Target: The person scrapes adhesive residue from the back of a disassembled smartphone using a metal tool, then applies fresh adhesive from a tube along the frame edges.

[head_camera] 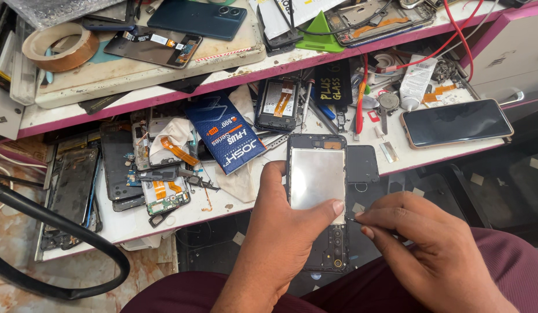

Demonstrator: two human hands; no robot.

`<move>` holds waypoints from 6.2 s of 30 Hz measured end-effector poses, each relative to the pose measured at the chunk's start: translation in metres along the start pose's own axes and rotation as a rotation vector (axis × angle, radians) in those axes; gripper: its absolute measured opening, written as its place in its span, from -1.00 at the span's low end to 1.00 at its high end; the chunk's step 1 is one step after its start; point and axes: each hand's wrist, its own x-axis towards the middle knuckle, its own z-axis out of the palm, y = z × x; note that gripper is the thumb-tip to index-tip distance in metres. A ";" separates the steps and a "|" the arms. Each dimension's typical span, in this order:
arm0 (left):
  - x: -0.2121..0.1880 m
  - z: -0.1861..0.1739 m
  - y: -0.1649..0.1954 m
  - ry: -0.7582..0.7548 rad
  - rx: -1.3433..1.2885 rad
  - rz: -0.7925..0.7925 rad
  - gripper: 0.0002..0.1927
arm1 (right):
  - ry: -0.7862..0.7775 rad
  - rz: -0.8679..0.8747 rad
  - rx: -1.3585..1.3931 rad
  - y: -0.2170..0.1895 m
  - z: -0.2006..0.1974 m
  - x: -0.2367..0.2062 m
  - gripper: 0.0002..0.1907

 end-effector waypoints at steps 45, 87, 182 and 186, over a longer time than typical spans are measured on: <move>-0.006 0.006 0.006 -0.015 0.002 0.029 -0.44 | 0.184 0.160 -0.070 -0.023 0.013 0.007 -0.82; -0.001 0.004 -0.008 -0.091 -0.178 0.082 -0.41 | 0.065 0.040 -0.015 -0.001 0.002 0.001 -0.80; 0.003 0.005 -0.008 -0.022 -0.130 -0.065 -0.41 | -0.004 0.028 -0.035 -0.002 -0.005 0.005 -0.77; 0.001 0.007 -0.009 -0.020 -0.157 -0.036 -0.41 | 0.002 0.069 -0.027 0.000 -0.002 0.006 -0.78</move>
